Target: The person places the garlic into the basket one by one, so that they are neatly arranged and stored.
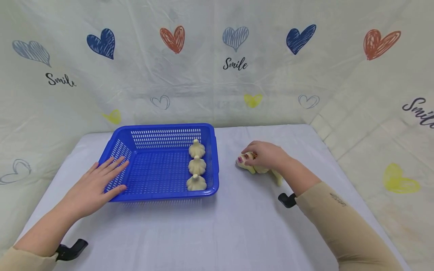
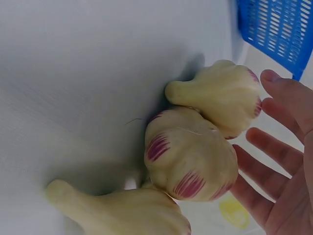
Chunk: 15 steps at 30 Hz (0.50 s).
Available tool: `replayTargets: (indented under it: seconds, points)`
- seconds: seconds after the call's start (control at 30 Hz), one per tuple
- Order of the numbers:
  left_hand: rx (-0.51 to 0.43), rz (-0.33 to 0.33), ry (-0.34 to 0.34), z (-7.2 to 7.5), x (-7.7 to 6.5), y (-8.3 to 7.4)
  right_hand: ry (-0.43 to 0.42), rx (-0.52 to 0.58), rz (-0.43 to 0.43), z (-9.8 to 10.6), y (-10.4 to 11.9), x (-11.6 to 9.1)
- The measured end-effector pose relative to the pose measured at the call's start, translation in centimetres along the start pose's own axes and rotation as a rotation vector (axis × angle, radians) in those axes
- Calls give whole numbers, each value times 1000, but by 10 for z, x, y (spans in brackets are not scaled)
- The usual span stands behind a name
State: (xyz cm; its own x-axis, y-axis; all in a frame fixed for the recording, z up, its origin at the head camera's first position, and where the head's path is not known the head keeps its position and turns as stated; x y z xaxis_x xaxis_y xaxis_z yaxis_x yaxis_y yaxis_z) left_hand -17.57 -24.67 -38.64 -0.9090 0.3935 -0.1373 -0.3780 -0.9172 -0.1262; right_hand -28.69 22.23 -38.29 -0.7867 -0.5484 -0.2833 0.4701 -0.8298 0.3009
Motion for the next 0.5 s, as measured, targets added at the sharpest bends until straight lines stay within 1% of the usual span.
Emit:
replayTargets:
  seconds: [0.13, 0.33, 0.4, 0.5]
  points:
    - [2, -1, 1, 0, 0, 0, 19, -49, -34, -4, 0, 4]
    - [3, -1, 1, 0, 0, 0, 65, -106, -116, -8, 3, 9]
    - [4, 0, 1, -1, 0, 1, 75, -108, -117, -9, 6, 10]
    - [4, 3, 1, -1, 1, 1, 79, -112, -87, -11, 9, 12]
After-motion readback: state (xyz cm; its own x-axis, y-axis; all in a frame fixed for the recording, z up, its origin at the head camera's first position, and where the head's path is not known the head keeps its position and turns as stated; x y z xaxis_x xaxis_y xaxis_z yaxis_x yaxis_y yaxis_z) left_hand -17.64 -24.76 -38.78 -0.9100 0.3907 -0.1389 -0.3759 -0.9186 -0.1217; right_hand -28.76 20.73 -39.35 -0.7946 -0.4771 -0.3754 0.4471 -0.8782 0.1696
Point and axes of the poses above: each hand's wrist, its own x-axis towards the middle knuckle, its own z-axis out of the back of the hand, y = z × x, the point moved 6 cm from there along x, towards the middle knuckle, and after that the axes turned 12 degrees about y, right-handed, at the moved point
